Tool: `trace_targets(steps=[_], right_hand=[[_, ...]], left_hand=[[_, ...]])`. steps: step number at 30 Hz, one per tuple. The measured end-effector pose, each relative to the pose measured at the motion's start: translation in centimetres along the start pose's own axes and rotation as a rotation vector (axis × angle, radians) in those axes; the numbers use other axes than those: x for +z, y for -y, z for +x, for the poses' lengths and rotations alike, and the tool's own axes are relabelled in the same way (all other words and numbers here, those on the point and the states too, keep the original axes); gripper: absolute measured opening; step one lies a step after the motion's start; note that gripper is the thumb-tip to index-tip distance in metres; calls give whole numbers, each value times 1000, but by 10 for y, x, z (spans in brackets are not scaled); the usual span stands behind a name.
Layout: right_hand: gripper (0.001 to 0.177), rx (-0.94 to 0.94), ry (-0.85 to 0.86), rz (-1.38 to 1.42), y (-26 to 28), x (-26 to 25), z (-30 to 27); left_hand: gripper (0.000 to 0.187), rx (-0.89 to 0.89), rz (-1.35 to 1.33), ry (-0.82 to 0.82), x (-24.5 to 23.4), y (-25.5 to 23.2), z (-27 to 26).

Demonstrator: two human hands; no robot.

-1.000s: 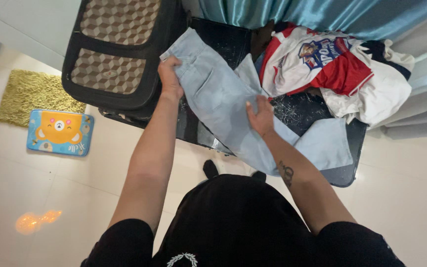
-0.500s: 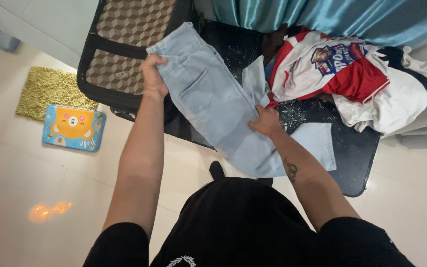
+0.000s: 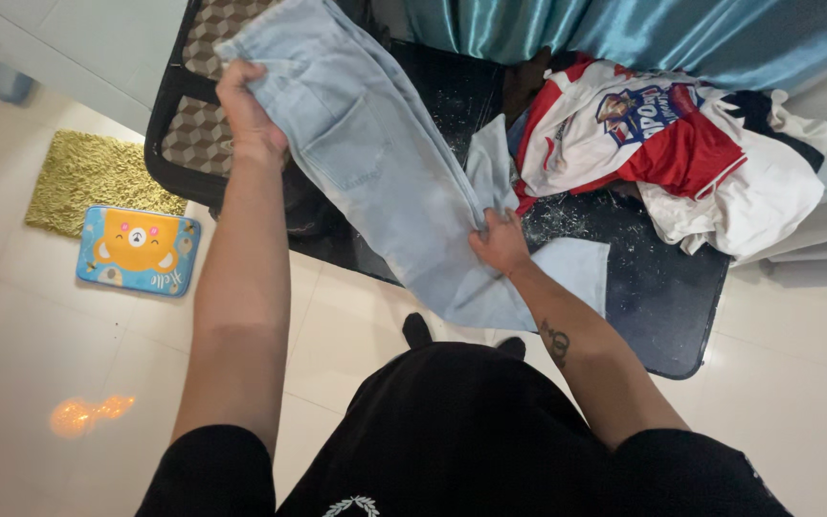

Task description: The person folds a pair of blue jeans and a red and white shirt by hand on a dark table next to a suitcase.

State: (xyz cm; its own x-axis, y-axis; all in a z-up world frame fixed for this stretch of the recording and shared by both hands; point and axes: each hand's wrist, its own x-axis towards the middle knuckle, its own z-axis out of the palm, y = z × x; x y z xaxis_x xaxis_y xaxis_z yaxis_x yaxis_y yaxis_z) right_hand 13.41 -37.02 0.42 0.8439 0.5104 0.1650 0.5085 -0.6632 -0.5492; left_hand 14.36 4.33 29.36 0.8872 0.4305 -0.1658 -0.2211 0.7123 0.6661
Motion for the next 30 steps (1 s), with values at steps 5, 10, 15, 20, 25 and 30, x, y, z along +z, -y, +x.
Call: trace_targets(steps=[5, 10, 15, 20, 25, 30], right_hand=[[54, 61, -52, 206, 18, -20, -7], [52, -68, 305, -165, 8, -13, -26], [45, -138, 24, -28, -18, -4, -41], [45, 164, -32, 58, -31, -37, -34], [49, 230, 29, 69, -29, -112, -30], [58, 233, 102, -45, -42, -170, -36]], left_hand=[[19, 182, 22, -4, -14, -2, 18], [20, 309, 84, -143, -45, 13, 30], [22, 249, -16, -180, -58, 13, 29], [23, 231, -85, -257, -69, 10, 28], [15, 427, 0, -170, -95, 37, 40], [19, 401, 146, -265, -85, 98, 16]])
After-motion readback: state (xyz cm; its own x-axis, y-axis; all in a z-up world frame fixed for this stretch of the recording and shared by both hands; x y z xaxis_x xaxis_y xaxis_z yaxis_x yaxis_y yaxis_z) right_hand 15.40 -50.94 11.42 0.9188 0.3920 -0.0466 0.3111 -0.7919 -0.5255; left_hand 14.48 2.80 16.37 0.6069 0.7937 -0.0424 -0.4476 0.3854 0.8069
